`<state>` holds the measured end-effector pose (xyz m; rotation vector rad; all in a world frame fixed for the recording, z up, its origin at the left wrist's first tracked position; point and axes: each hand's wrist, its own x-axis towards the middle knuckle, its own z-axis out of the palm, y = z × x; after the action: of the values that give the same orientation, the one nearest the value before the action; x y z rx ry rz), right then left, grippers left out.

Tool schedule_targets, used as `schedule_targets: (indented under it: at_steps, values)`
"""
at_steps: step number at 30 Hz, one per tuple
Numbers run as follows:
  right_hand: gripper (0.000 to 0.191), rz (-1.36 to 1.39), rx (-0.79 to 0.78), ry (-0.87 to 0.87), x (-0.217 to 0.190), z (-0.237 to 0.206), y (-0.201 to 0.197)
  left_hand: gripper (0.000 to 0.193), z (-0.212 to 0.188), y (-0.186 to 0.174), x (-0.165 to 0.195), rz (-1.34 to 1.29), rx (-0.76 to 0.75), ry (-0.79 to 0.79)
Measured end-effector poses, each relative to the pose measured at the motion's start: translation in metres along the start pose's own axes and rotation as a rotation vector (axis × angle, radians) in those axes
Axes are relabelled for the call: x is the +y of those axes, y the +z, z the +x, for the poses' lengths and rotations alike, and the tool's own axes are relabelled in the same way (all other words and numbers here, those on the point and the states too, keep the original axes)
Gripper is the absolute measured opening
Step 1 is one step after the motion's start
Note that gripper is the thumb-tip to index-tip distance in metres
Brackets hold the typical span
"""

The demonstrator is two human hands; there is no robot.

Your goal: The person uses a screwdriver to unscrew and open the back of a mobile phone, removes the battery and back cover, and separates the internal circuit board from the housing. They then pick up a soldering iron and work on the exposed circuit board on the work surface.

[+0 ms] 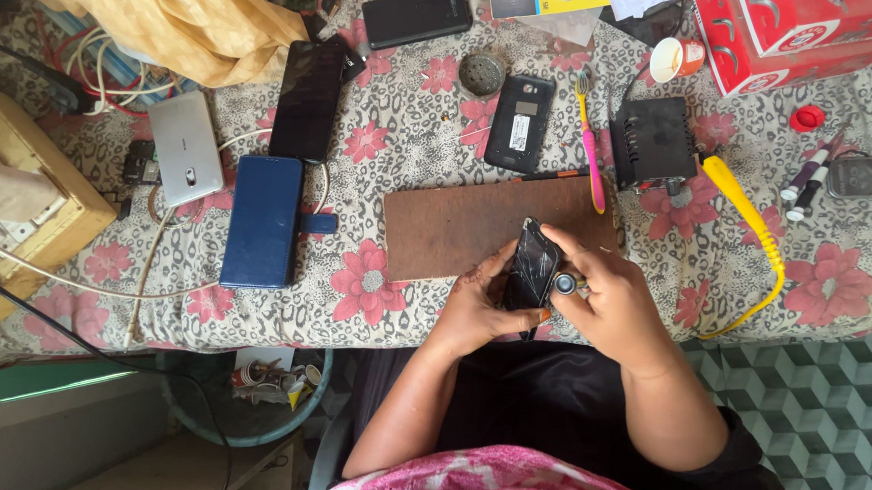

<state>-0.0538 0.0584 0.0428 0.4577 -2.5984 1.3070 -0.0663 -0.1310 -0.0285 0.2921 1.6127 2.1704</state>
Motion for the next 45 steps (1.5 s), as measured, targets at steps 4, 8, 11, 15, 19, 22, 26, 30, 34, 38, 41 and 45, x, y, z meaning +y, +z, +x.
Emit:
schedule_targets:
  at_steps: [4, 8, 11, 15, 19, 22, 26, 30, 34, 38, 41, 45]
  values:
    - [0.059, -0.092, 0.040, -0.044, -0.005, -0.001, 0.005, 0.088, 0.002, 0.004, 0.006, -0.017, 0.009, 0.008]
    - [0.057, -0.131, 0.054, -0.016, -0.008, -0.003, 0.012, 0.088, 0.002, 0.002, 0.007, -0.006, 0.007, 0.007]
    - [0.056, -0.159, 0.068, -0.016, -0.010, -0.002, 0.016, 0.088, 0.001, 0.000, 0.006, -0.011, 0.001, 0.012]
    - [0.053, -0.133, 0.105, -0.082, -0.012, -0.002, 0.016, 0.089, 0.002, -0.002, 0.001, -0.034, -0.002, -0.002]
    - [0.051, -0.001, 0.034, 0.147, -0.010, -0.006, 0.006, 0.092, 0.001, -0.002, -0.001, -0.099, -0.052, 0.050]
    - [0.047, 0.171, 0.029, 0.247, -0.006, -0.003, 0.004, 0.092, -0.001, -0.005, -0.002, -0.122, -0.113, -0.014]
    - [0.046, 0.273, 0.081, -0.021, 0.000, 0.004, 0.000, 0.087, -0.003, -0.009, -0.005, -0.297, -0.192, -0.073]
    - [0.050, 0.250, 0.084, -0.073, 0.005, 0.012, -0.002, 0.073, -0.004, -0.012, -0.011, -0.463, -0.303, -0.062]
    - [0.048, 0.192, 0.063, -0.054, 0.012, 0.023, -0.006, 0.071, -0.002, -0.015, -0.014, -0.485, -0.282, -0.118]
    - [0.047, 0.104, 0.009, -0.032, 0.015, 0.027, -0.009, 0.065, 0.000, -0.016, -0.013, -0.537, -0.287, -0.107]
    - [0.051, 0.050, -0.010, -0.058, 0.014, 0.026, -0.006, 0.062, -0.001, -0.017, -0.011, -0.549, -0.264, -0.116]
    - [0.056, -0.052, 0.014, -0.088, 0.012, 0.025, 0.005, 0.061, -0.002, -0.016, -0.009, -0.551, -0.198, -0.130]
